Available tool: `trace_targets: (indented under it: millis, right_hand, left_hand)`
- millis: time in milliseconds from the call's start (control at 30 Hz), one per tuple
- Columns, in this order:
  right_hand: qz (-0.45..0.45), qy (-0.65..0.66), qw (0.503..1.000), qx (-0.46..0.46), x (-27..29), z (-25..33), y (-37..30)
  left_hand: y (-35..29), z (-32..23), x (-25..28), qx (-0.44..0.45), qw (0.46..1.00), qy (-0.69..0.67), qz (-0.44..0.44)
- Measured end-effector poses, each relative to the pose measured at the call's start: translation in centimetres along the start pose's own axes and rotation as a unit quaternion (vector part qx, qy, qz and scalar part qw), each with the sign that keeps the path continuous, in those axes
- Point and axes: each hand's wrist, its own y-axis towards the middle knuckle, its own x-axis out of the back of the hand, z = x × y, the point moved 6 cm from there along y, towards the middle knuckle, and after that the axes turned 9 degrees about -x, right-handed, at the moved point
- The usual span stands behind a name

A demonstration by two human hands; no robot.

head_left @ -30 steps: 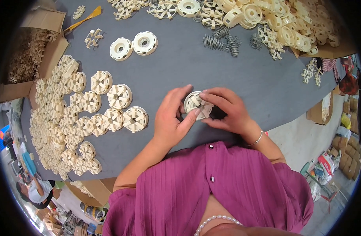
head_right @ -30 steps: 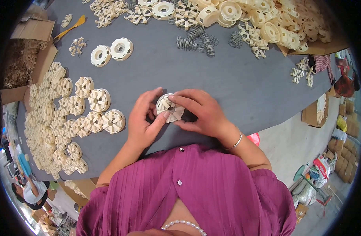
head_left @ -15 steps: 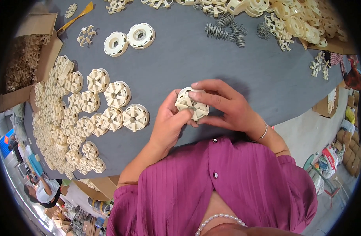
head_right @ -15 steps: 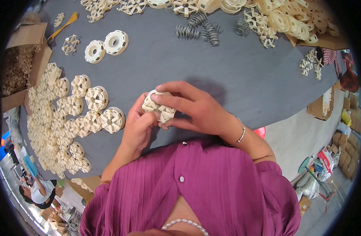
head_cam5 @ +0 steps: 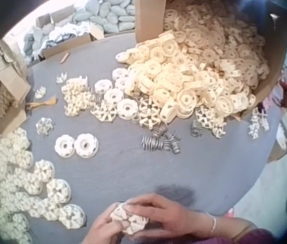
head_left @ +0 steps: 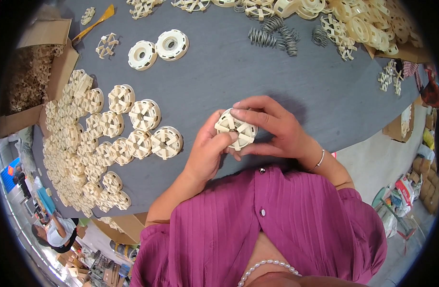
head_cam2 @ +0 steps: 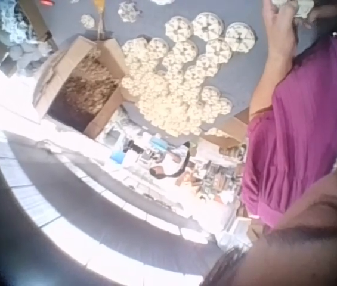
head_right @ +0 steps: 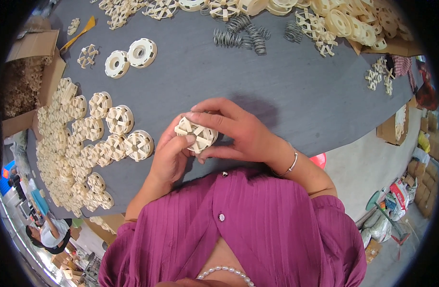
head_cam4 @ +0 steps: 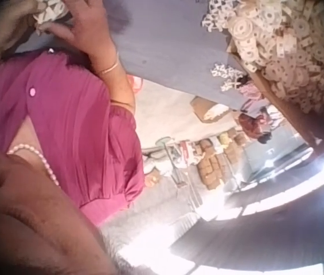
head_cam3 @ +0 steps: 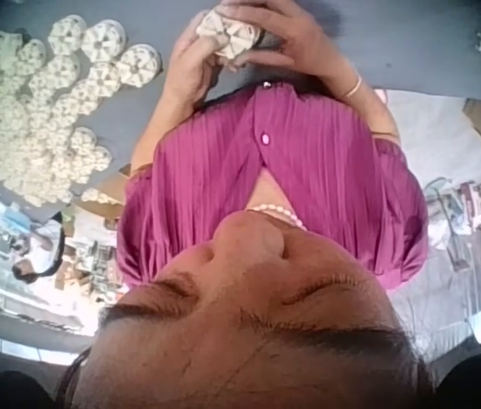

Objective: The person assembles plastic circular parts by hand, inserting metal springs into them and snapping plastic connectors together.

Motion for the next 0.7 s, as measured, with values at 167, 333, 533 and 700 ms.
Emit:
trace_targets:
  millis: [167,333,533,700]
  right_hand:
    - [-0.007,0.052,0.999,0.006,0.7,-1.0,0.1]
    - [-0.005,0.067,0.998,0.017,0.9,-0.7,0.2]
    - [-0.018,-0.047,0.998,0.031,0.3,-0.2,0.1]
    - [-0.010,-0.135,0.991,-0.004,0.8,-1.0,0.0]
  left_hand:
    - [-0.1,-0.8,-1.1,0.002,0.995,-0.093,0.027]
    - [-0.2,-0.7,-1.1,-0.031,0.999,-0.032,0.014]
    - [0.1,0.1,-0.1,-0.013,0.991,0.126,-0.045]
    - [-1.1,-3.5,-1.8,-0.252,0.827,0.501,-0.034]
